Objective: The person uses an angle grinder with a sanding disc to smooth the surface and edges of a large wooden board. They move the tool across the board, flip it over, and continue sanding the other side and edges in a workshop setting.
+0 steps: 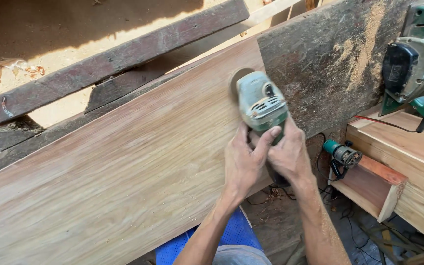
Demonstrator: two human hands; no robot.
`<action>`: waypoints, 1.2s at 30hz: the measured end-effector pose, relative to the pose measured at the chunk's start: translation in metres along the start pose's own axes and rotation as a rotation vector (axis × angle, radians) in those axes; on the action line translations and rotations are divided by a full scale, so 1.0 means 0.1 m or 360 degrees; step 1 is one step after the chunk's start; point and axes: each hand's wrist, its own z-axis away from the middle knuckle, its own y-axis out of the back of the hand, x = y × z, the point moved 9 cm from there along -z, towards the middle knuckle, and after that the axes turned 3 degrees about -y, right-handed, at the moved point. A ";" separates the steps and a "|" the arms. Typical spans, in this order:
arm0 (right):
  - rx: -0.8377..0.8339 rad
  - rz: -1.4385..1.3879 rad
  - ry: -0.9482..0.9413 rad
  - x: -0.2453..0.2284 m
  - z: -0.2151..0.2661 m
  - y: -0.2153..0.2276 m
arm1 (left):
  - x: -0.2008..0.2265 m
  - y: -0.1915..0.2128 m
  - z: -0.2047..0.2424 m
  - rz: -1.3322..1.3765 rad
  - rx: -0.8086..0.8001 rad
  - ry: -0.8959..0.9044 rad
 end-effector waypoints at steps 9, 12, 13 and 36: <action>0.0168 0.0093 -0.0098 0.24 0.21 0.14 | -0.04 -0.19 0.13 -0.0101 -0.0107 -0.0083; 0.0132 0.0092 -0.0100 0.16 0.34 -0.08 | -0.15 0.07 0.31 -0.0001 -0.0056 -0.0062; 0.0128 0.0082 -0.0088 0.13 0.37 -0.16 | -0.18 0.17 0.34 -0.0008 -0.0044 -0.0070; -0.0330 0.0205 0.0454 -1.23 1.54 -2.25 | -1.36 2.27 1.66 0.0472 0.0476 -0.0093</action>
